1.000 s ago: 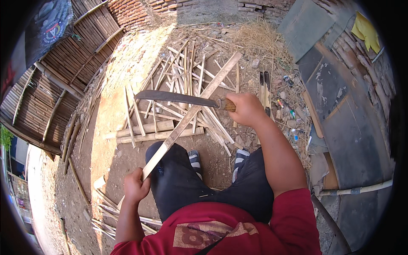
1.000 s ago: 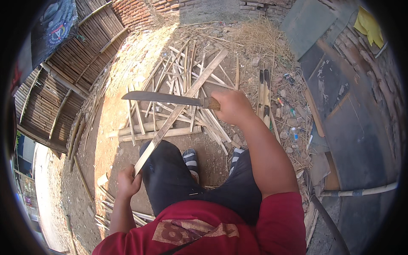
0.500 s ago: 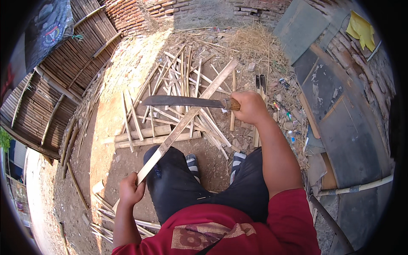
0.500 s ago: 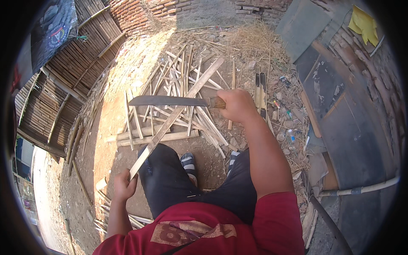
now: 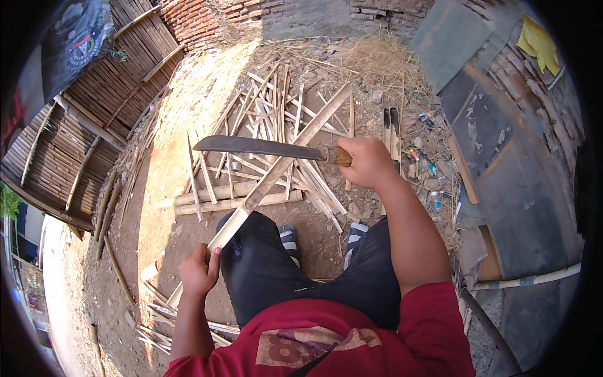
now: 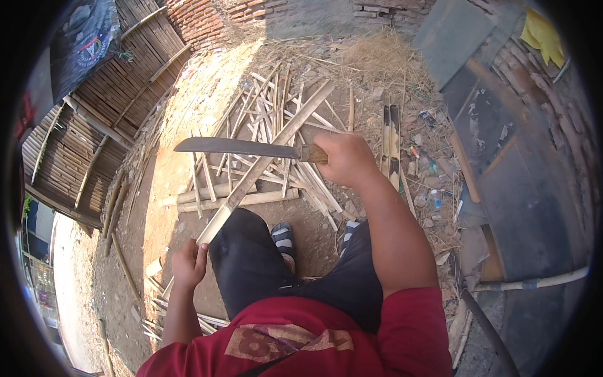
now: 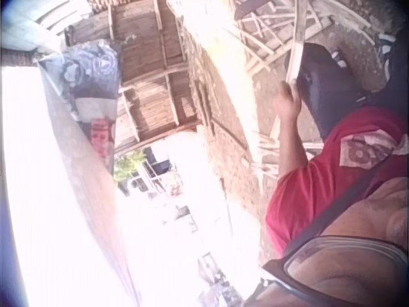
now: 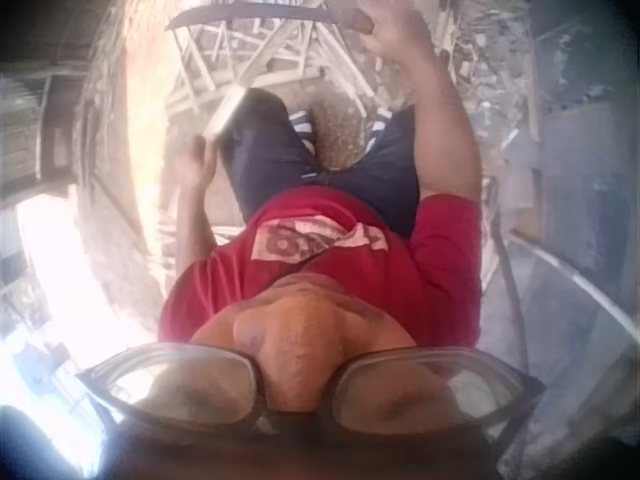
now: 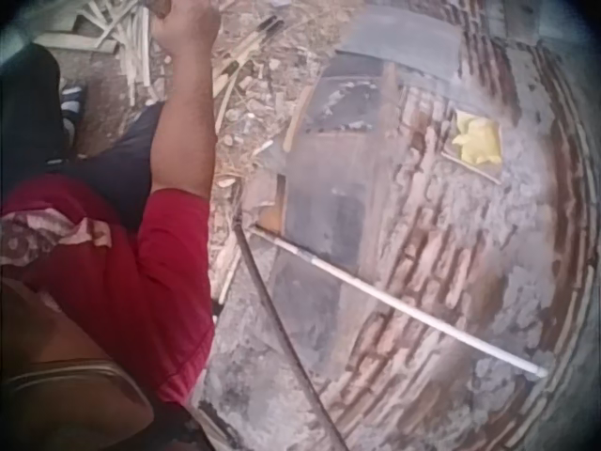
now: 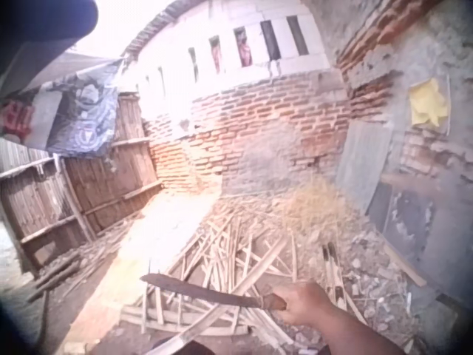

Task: The person uses a machete to shave and strip a piece of bamboo while sitting on the ground outside.

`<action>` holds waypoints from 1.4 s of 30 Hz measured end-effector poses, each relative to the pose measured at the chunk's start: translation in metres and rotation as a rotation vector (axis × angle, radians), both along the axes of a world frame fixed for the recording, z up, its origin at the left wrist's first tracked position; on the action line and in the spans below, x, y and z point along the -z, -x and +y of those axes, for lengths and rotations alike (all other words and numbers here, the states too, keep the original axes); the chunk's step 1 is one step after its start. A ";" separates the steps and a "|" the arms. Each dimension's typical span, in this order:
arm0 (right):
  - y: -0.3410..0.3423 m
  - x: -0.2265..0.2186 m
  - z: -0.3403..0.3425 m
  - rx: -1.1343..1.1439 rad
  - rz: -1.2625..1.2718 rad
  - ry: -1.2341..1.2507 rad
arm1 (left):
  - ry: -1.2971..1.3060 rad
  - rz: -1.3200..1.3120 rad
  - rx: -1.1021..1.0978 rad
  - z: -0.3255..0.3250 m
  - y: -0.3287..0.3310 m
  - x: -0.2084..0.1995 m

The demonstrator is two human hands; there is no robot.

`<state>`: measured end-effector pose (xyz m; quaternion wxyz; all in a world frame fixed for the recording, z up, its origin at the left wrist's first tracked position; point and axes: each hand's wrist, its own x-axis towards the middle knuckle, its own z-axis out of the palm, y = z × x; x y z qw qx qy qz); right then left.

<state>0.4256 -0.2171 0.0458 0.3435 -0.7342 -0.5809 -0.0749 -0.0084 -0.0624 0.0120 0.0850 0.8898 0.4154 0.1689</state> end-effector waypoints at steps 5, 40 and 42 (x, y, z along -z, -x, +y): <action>-0.004 0.009 0.002 0.021 0.022 0.155 | -0.086 0.184 -0.076 -0.012 0.009 0.011; 0.008 0.014 0.018 0.016 0.121 0.026 | 0.468 -0.200 0.118 -0.016 -0.054 -0.017; 0.021 0.014 0.021 -0.094 -0.018 0.075 | 0.453 -0.206 0.179 -0.024 -0.067 -0.026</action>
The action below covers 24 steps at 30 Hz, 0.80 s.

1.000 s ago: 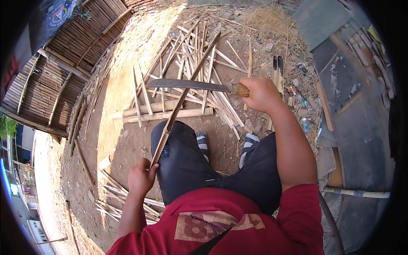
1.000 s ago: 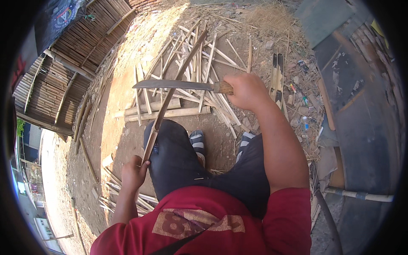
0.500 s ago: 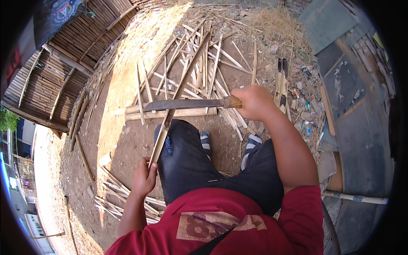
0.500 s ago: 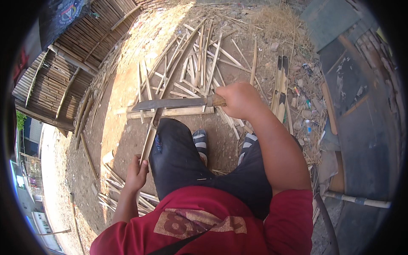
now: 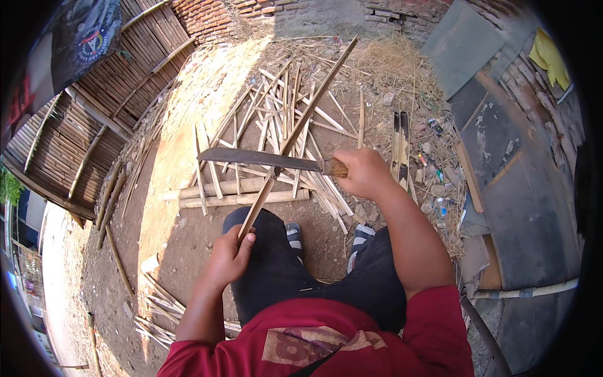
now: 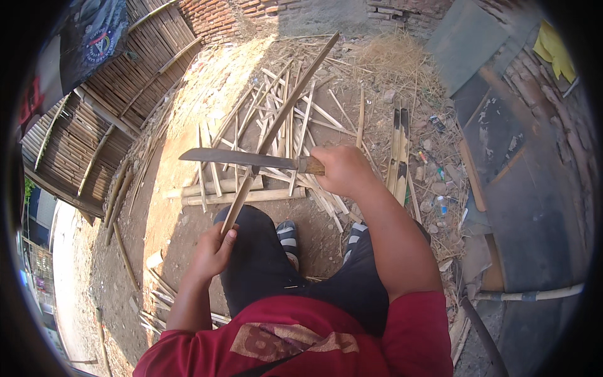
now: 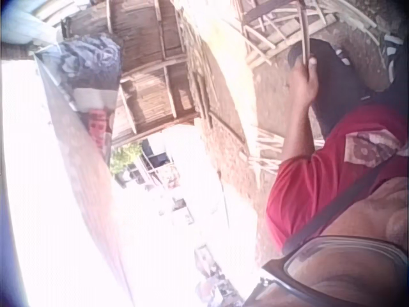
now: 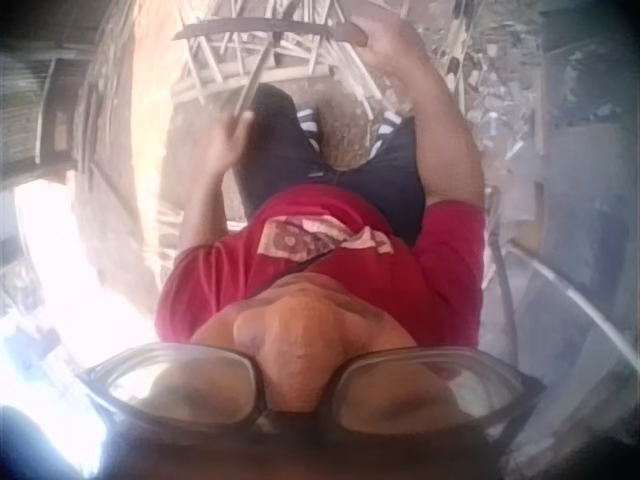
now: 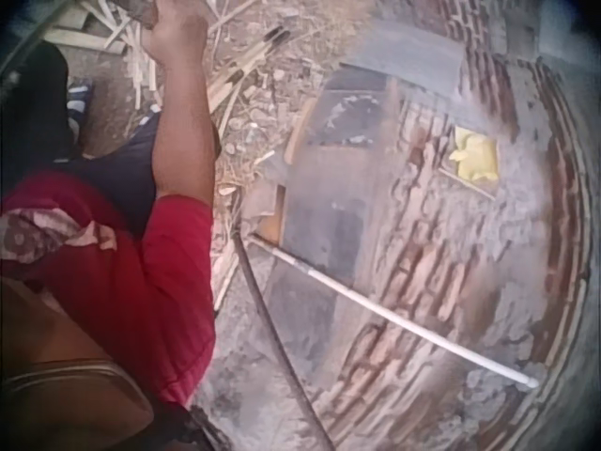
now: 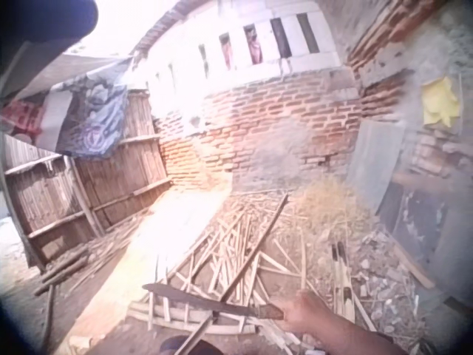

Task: The person uses a machete to shave and strip a piece of bamboo while sitting on the ground outside.

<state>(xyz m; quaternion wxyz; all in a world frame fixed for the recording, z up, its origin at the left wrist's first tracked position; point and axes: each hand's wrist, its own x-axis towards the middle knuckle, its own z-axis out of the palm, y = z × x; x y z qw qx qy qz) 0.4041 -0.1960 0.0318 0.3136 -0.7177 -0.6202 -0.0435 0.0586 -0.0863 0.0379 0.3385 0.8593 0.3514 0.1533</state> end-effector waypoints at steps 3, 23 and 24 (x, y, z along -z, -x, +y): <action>-0.009 0.001 -0.003 -0.048 -0.080 0.049 | -0.029 0.093 0.031 0.002 0.000 0.001; 0.007 -0.005 0.003 -0.053 -0.039 0.014 | 0.293 -0.011 0.042 -0.004 -0.007 0.008; -0.005 -0.005 0.001 0.010 -0.002 0.010 | 0.306 -0.022 0.022 -0.004 -0.003 0.013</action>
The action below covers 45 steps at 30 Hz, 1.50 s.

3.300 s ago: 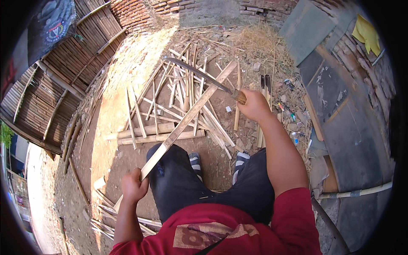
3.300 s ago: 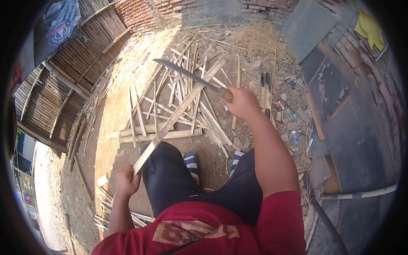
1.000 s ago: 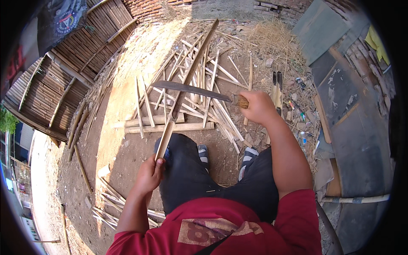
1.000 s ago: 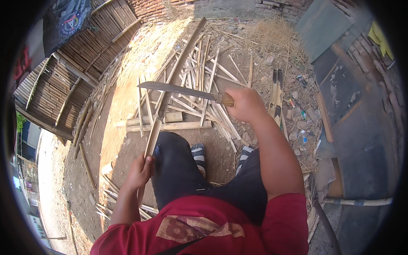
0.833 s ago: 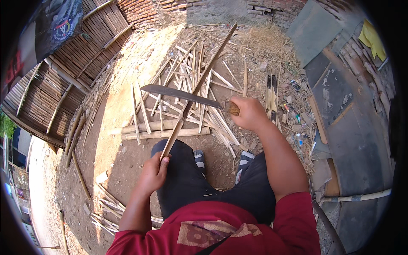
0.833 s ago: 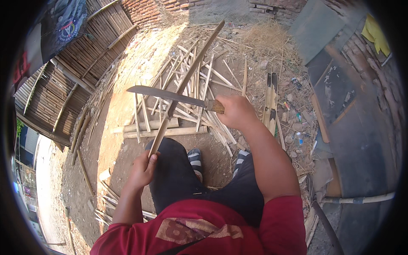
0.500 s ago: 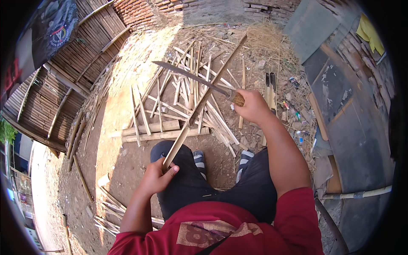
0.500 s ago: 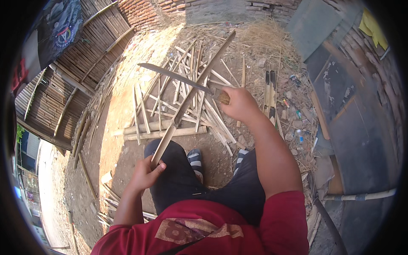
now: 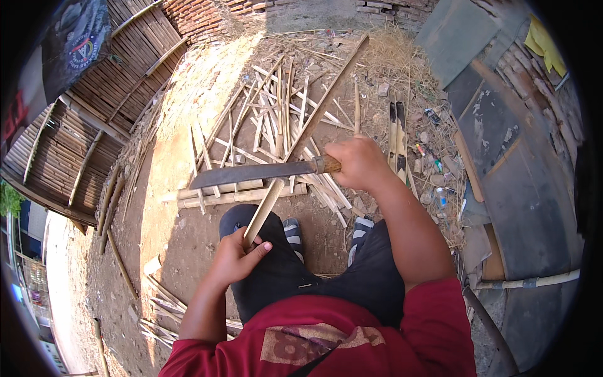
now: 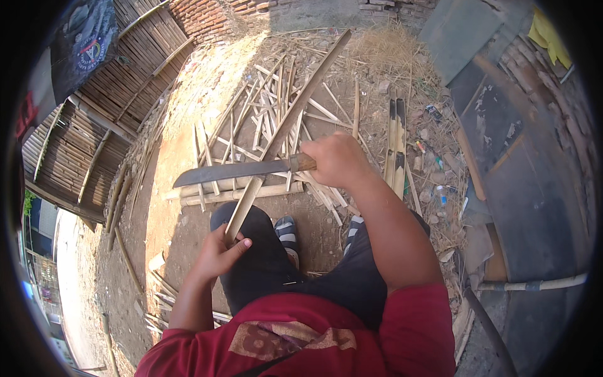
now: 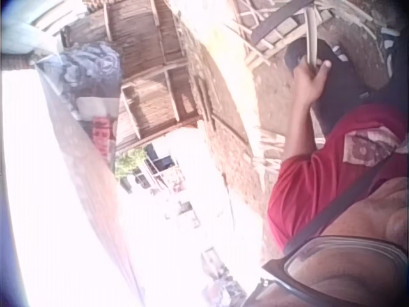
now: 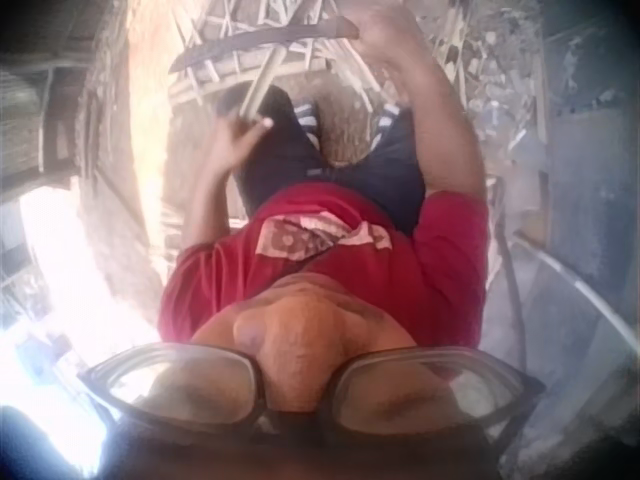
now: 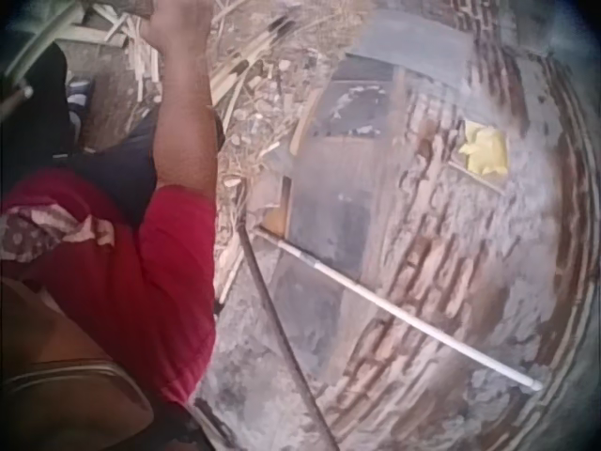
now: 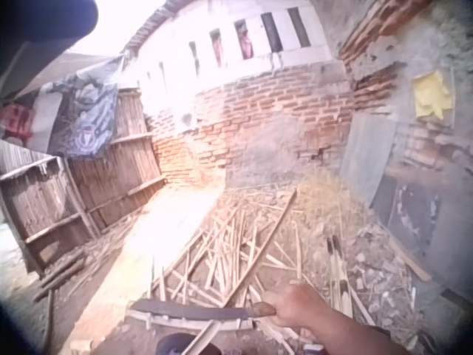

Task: The person uses a machete to shave and strip a piece of bamboo while sitting on the ground outside.

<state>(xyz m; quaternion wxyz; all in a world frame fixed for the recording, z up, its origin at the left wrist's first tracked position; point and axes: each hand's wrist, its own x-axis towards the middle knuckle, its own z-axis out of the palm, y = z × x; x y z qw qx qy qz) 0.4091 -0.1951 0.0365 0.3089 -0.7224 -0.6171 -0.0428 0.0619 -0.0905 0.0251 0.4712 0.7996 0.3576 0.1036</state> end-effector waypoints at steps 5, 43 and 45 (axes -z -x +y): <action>-0.038 0.007 -0.005 0.210 0.188 -0.039 | -0.089 0.079 0.004 0.004 0.008 0.003; -0.035 0.002 -0.021 0.135 0.143 -0.049 | -0.052 0.115 0.022 0.012 0.072 0.003; -0.016 -0.009 -0.016 0.034 -0.085 0.004 | -0.063 0.114 0.018 0.013 0.073 0.004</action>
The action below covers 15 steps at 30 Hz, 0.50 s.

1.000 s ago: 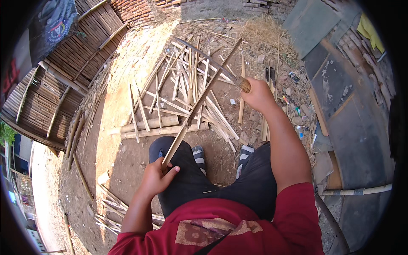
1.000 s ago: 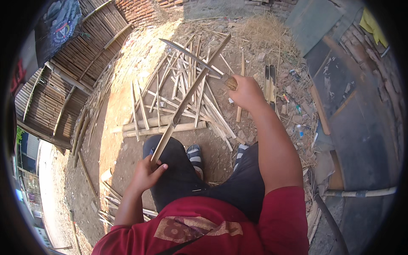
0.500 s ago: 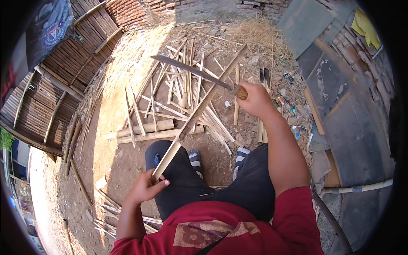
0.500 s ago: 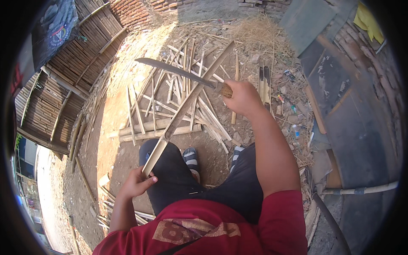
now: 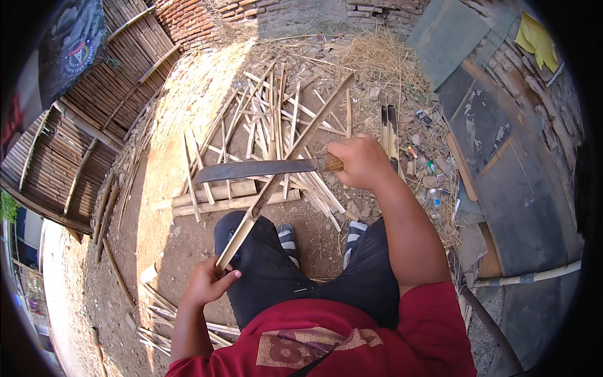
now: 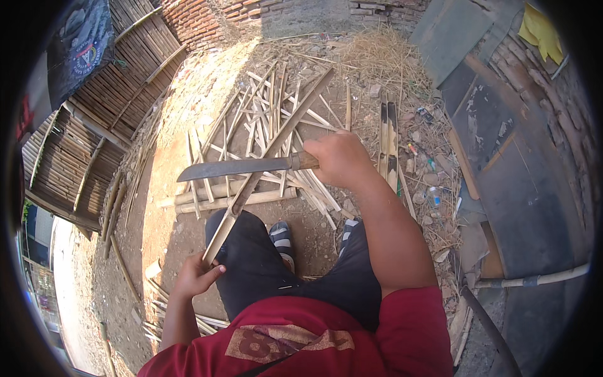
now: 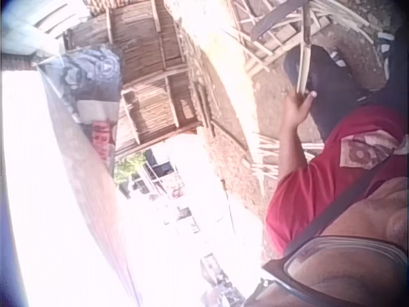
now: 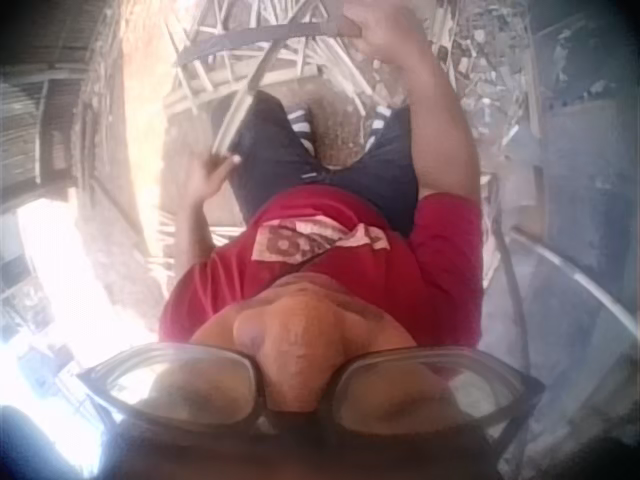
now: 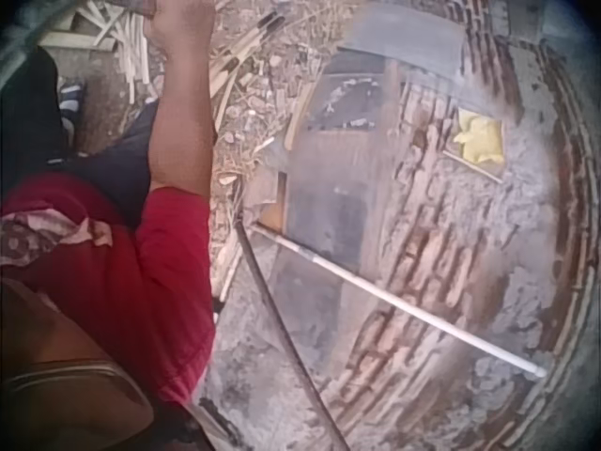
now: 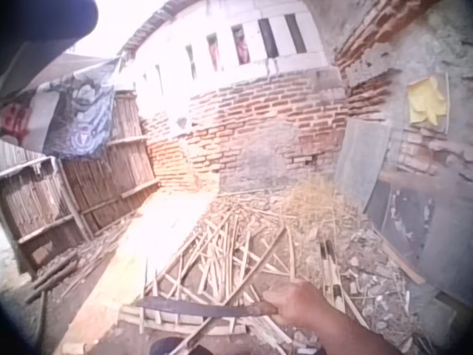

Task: The person uses a machete to shave and strip a piece of bamboo while sitting on the ground outside.

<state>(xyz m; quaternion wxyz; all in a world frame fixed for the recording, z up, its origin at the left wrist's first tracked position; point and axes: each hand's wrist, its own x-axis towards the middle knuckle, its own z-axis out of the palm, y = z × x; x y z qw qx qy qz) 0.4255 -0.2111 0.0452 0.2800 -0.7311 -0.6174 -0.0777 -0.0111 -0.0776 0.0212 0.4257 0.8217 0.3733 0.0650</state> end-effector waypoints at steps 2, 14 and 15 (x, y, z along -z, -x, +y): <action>-0.005 -0.002 0.000 0.038 0.042 0.027 | -0.007 0.019 0.020 0.000 0.003 -0.006; 0.005 0.005 0.008 -0.049 -0.020 0.007 | 0.059 0.022 -0.011 -0.001 0.012 0.008; -0.005 0.007 0.006 -0.001 0.023 0.010 | 0.051 0.016 -0.007 -0.001 0.012 0.006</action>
